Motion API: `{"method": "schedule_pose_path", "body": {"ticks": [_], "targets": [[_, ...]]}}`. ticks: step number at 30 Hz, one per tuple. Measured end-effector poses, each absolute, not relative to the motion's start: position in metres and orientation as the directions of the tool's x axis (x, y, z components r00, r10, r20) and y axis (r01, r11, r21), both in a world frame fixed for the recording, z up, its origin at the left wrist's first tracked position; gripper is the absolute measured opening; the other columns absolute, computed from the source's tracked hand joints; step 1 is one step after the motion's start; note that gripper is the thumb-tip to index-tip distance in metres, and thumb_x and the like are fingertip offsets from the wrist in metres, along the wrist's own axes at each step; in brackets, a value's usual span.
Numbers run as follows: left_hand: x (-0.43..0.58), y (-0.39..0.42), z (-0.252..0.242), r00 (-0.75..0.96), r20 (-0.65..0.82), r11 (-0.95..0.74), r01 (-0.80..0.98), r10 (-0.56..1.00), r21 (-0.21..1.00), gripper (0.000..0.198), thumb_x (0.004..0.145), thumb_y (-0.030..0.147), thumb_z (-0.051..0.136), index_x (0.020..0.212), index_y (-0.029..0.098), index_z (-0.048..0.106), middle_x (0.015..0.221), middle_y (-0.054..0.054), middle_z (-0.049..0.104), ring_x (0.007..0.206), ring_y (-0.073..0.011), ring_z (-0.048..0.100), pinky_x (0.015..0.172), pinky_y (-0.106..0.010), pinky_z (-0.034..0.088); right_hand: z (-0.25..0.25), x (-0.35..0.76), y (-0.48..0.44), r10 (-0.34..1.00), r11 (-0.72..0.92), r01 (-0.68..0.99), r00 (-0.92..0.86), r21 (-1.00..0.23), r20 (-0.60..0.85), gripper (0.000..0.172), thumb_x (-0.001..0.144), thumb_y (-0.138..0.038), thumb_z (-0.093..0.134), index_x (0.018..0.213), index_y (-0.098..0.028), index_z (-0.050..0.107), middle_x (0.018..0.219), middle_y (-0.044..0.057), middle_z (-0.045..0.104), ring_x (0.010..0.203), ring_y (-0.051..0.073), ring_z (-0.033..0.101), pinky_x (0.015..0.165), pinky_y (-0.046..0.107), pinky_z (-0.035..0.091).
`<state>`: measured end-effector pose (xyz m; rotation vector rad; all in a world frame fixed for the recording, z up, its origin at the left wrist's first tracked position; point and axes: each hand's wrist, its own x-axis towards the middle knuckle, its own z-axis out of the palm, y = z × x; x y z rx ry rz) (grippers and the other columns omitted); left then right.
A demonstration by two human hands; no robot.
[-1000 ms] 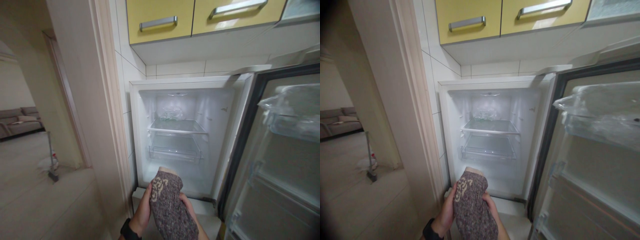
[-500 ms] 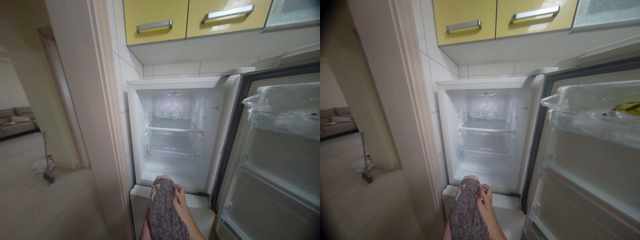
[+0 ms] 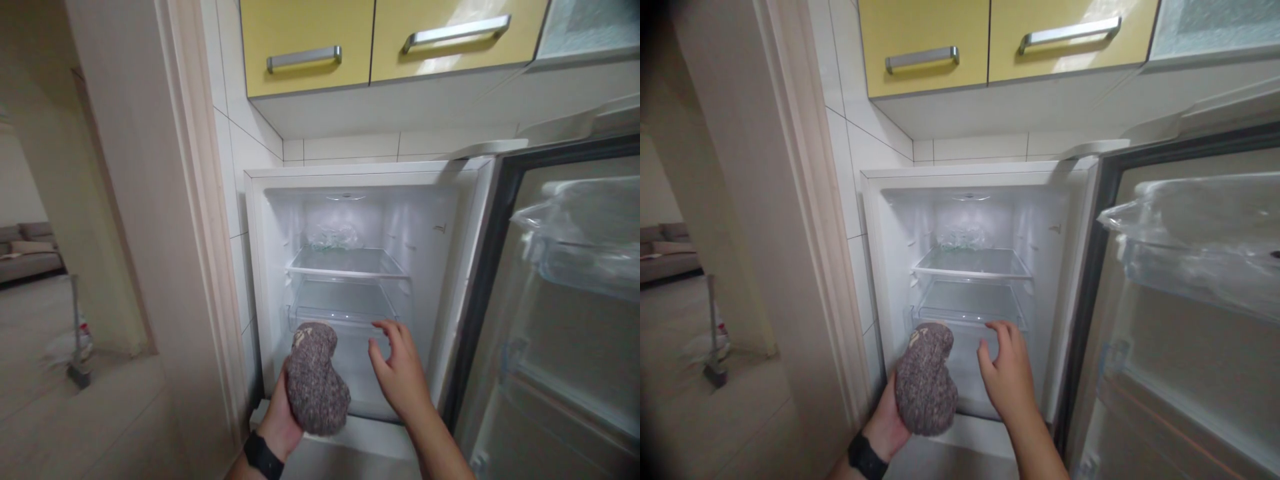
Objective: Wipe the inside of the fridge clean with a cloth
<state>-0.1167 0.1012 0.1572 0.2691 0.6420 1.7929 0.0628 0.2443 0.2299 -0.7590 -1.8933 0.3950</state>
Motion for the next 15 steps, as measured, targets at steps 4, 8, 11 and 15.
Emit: {"method": "schedule_pose_path", "body": {"ticks": [4,8,11,15], "targets": [[-0.155,0.159,0.206,-0.440,-0.105,-0.324,-0.784,0.892,0.529,0.045,0.098,0.055,0.054,0.114,0.018,0.076,0.104,-0.010,0.084,0.112,-0.0305,0.076,0.106,-0.058,0.058,0.295,0.028,0.290,0.548,0.816,0.377,-0.265,-0.437,0.794,0.040,0.093,-0.033,0.052,0.128,-0.019,0.065,0.139,0.018,0.065,0.133,0.035,0.058,0.117,0.059,0.045],[-0.188,0.215,0.237,-0.446,0.008,-0.385,-0.763,0.895,0.520,0.038,0.100,0.041,0.053,0.125,0.019,0.071,0.109,-0.008,0.082,0.106,-0.0256,0.077,0.108,-0.056,0.057,0.299,0.015,0.287,0.557,0.827,0.260,-0.253,-0.499,0.791,0.039,0.094,-0.033,0.049,0.128,-0.024,0.065,0.146,0.016,0.063,0.139,0.033,0.056,0.121,0.060,0.043],[-0.209,0.258,0.246,-0.463,0.015,-0.417,-0.783,0.886,0.461,0.030,0.098,0.032,0.052,0.113,0.017,0.074,0.105,-0.009,0.082,0.100,-0.0253,0.078,0.107,-0.056,0.057,0.251,0.023,0.267,0.554,0.832,0.192,-0.296,-0.520,0.778,0.028,0.096,-0.039,0.052,0.119,-0.036,0.069,0.138,0.010,0.069,0.132,0.032,0.063,0.112,0.057,0.052],[-0.235,0.311,0.249,-0.454,0.060,-0.435,-0.797,0.889,0.418,0.025,0.094,0.032,0.055,0.096,0.017,0.074,0.093,-0.009,0.080,0.095,-0.0294,0.078,0.100,-0.061,0.058,0.203,0.032,0.272,0.484,0.875,0.222,-0.371,-0.431,0.792,0.024,0.095,-0.038,0.055,0.114,-0.039,0.071,0.130,0.008,0.074,0.120,0.031,0.071,0.095,0.052,0.062]]}}
